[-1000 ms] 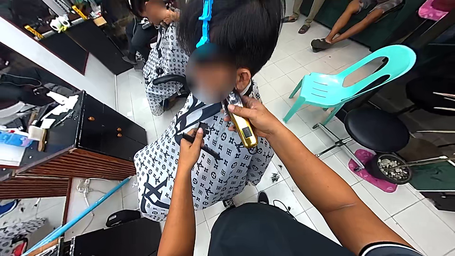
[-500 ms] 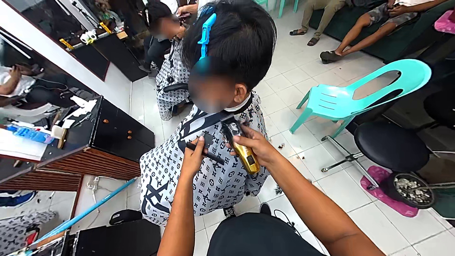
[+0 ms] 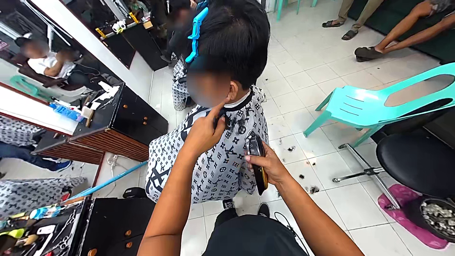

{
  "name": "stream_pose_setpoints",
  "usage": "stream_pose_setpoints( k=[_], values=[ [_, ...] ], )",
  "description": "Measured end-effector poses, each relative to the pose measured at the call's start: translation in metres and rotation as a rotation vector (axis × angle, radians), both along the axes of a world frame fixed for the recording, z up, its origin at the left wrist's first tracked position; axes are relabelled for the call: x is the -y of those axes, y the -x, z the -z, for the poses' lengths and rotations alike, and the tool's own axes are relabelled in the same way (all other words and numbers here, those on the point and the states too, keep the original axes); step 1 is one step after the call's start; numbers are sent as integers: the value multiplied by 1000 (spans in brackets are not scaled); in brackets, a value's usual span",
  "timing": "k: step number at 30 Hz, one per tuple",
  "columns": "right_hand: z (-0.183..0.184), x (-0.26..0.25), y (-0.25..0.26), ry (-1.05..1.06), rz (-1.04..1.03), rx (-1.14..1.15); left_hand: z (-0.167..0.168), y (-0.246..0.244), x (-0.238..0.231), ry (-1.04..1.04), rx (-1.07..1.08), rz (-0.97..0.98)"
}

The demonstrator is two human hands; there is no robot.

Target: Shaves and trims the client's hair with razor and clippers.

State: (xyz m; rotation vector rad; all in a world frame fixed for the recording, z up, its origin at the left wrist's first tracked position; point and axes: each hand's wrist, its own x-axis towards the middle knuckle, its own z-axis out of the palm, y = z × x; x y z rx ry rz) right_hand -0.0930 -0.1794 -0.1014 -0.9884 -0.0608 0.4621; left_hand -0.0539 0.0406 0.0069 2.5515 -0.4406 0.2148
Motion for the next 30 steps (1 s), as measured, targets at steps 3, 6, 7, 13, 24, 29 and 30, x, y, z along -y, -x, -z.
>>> stream_pose_setpoints(
  k=[3, 6, 7, 13, 24, 29, 30],
  values=[
    [-7, 1, -9, 61, 36, 82, -21, -13, 17, -156, 97, 3],
    [-15, 4, -20, 142, 59, 197, -31, -24, 26, -261, 159, -6],
    [-17, 5, -24, 157, 69, 218, -31, -27, 26, -286, 172, -14],
    [-40, 6, -50, -223, 77, 109, -23, -31, 18, -315, 168, -44],
    [-72, -24, -72, 732, 347, 608, -5, -28, 2, -245, 251, -50],
    [-76, -34, -73, 855, 445, 668, 1, -29, -3, -238, 280, -51],
    [-76, -35, -74, 863, 456, 663, 2, -30, -4, -239, 287, -50]
  ],
)
